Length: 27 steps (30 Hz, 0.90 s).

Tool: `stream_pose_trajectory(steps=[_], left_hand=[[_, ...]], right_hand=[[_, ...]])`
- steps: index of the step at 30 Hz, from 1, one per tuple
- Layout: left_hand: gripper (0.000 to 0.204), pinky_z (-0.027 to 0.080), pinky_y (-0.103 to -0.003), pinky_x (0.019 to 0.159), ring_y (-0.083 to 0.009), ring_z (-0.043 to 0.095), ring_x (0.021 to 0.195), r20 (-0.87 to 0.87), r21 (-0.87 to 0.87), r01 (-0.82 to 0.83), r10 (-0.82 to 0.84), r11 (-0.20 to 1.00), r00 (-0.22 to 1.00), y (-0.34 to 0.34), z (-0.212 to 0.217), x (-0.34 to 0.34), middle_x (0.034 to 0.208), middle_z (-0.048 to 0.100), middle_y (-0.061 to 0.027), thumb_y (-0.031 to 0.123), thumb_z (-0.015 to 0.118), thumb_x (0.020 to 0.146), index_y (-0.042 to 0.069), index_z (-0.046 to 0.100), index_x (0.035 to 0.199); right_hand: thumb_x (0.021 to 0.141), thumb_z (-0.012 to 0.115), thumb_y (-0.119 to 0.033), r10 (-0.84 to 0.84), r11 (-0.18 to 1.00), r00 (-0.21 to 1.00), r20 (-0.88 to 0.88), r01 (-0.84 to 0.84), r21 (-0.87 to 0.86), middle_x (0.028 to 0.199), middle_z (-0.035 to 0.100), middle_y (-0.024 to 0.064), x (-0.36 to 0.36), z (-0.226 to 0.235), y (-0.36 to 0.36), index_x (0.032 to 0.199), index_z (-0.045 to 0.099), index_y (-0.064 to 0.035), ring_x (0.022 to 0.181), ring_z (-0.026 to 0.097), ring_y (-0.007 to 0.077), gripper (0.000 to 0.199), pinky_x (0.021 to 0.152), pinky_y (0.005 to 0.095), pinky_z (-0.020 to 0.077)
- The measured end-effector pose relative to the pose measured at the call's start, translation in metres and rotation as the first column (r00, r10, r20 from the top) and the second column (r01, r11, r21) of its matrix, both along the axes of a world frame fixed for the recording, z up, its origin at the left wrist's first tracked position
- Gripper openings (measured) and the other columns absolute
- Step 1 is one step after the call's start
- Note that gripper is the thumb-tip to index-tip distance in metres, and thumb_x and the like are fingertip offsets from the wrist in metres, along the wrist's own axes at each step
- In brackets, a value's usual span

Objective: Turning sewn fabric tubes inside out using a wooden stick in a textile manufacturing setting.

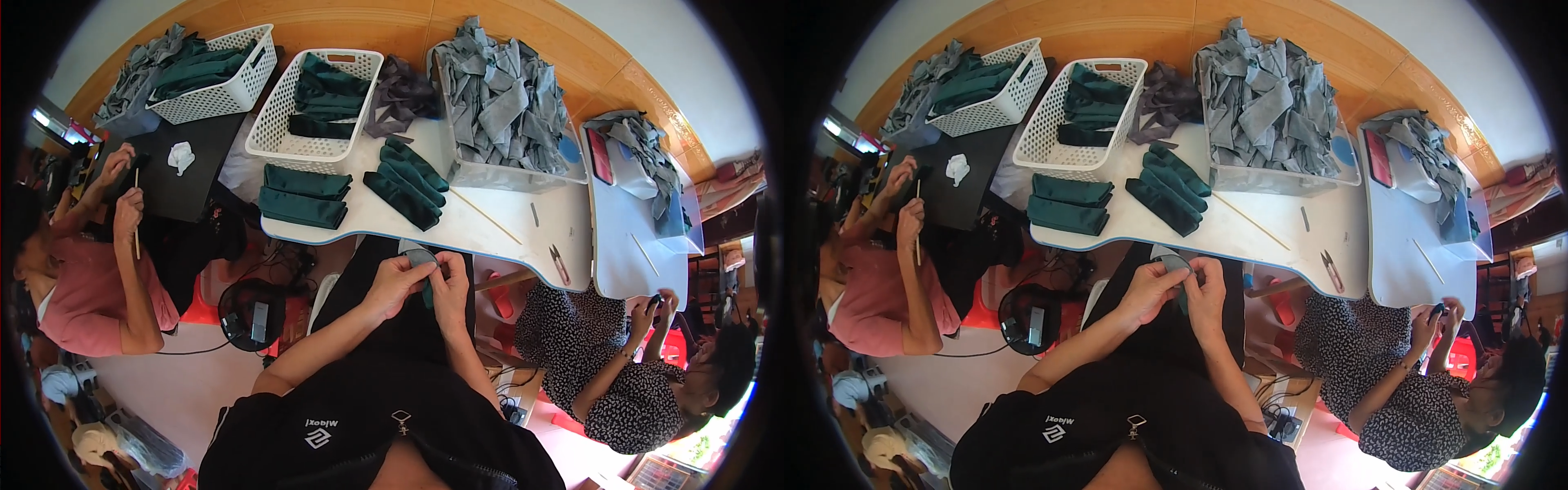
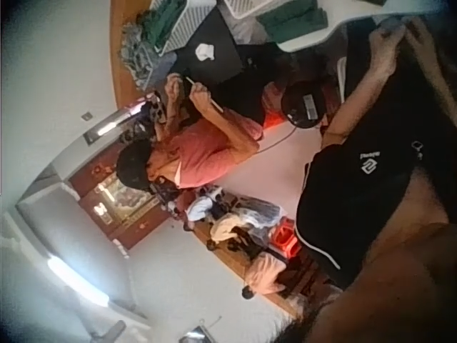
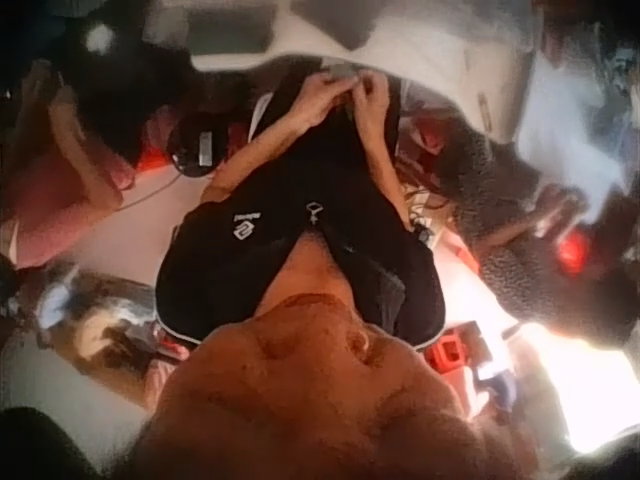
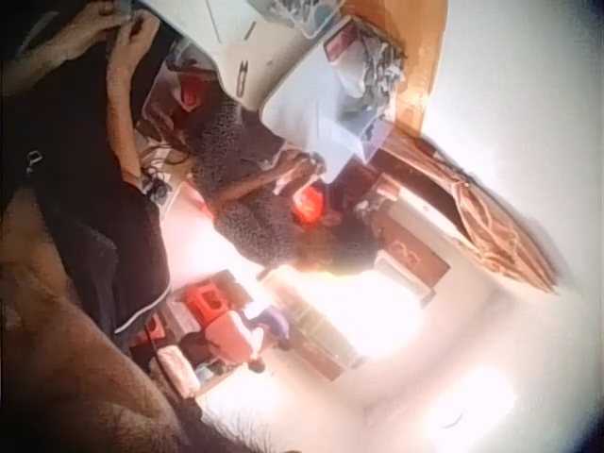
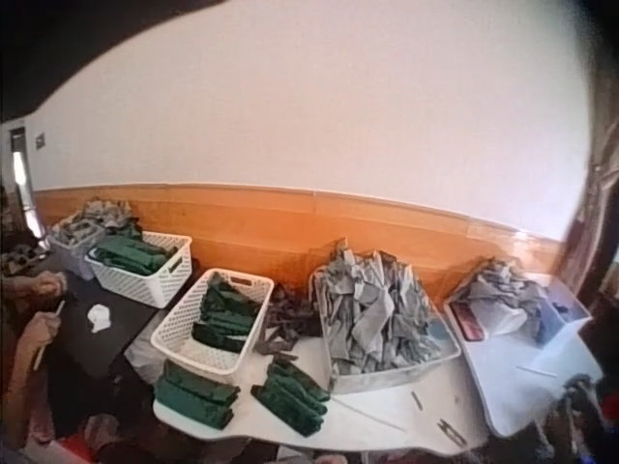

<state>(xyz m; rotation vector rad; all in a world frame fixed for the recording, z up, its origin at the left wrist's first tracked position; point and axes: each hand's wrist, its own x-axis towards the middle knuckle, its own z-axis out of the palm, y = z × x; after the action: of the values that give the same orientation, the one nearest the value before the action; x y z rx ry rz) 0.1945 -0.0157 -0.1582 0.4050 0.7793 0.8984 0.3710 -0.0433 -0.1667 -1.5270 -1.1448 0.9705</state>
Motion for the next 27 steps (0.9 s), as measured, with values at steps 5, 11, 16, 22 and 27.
stream_pose_trajectory(steps=[5,11,16,22,27], left_hand=[[0.024,0.074,-0.043,0.107,-0.0203,0.088,0.12,-0.068,-0.003,0.091,-0.091,0.996,0.993,-0.003,0.012,-0.006,0.133,0.092,-0.0099,0.019,0.092,0.125,0.0,0.092,0.139],[0.028,0.076,-0.045,0.106,-0.0226,0.09,0.123,-0.085,0.092,0.02,-0.012,0.996,0.996,0.025,-0.012,-0.027,0.138,0.093,-0.0146,0.022,0.091,0.126,-0.002,0.092,0.139],[0.029,0.076,-0.045,0.105,-0.0222,0.091,0.118,-0.047,0.052,0.059,-0.056,0.997,0.997,0.018,-0.008,-0.016,0.135,0.094,-0.0136,0.022,0.091,0.126,-0.002,0.092,0.141],[0.026,0.074,-0.042,0.103,-0.0184,0.089,0.119,-0.066,0.015,0.066,-0.065,0.998,0.996,0.013,-0.009,-0.019,0.13,0.092,-0.0074,0.023,0.095,0.123,0.0,0.092,0.137],[0.042,0.071,-0.034,0.102,-0.0105,0.083,0.121,-0.055,0.06,-0.058,0.061,0.997,0.997,-0.011,-0.002,0.007,0.135,0.089,-0.0048,0.031,0.093,0.126,0.0,0.085,0.152]], right_hand=[[0.116,0.086,-0.003,0.128,0.983,0.987,-0.101,-0.112,0.147,0.141,0.079,0.0076,0.01,-0.031,0.008,0.141,0.086,0.0,0.126,0.076,0.0209,0.025,0.108,0.0369,0.0614],[0.117,0.087,-0.004,0.087,0.993,0.984,-0.153,-0.074,0.093,0.14,0.079,0.0092,0.001,-0.016,0.01,0.14,0.087,0.0006,0.129,0.078,0.0237,0.024,0.111,0.0377,0.0618],[0.118,0.086,-0.005,0.049,0.995,0.999,-0.023,-0.047,0.089,0.141,0.078,0.0092,-0.003,-0.002,0.01,0.141,0.088,-0.0001,0.128,0.078,0.0243,0.024,0.11,0.0378,0.0623],[0.117,0.082,-0.003,0.108,0.994,0.95,-0.292,-0.098,0.049,0.144,0.077,0.0099,-0.008,-0.001,0.017,0.142,0.088,0.0007,0.129,0.078,0.0246,0.027,0.113,0.0383,0.0625],[0.113,0.081,0.001,0.02,0.993,0.994,-0.11,-0.006,0.121,0.145,0.077,0.0113,-0.007,-0.02,0.013,0.14,0.088,0.0029,0.134,0.077,0.0279,0.028,0.116,0.0404,0.062]])
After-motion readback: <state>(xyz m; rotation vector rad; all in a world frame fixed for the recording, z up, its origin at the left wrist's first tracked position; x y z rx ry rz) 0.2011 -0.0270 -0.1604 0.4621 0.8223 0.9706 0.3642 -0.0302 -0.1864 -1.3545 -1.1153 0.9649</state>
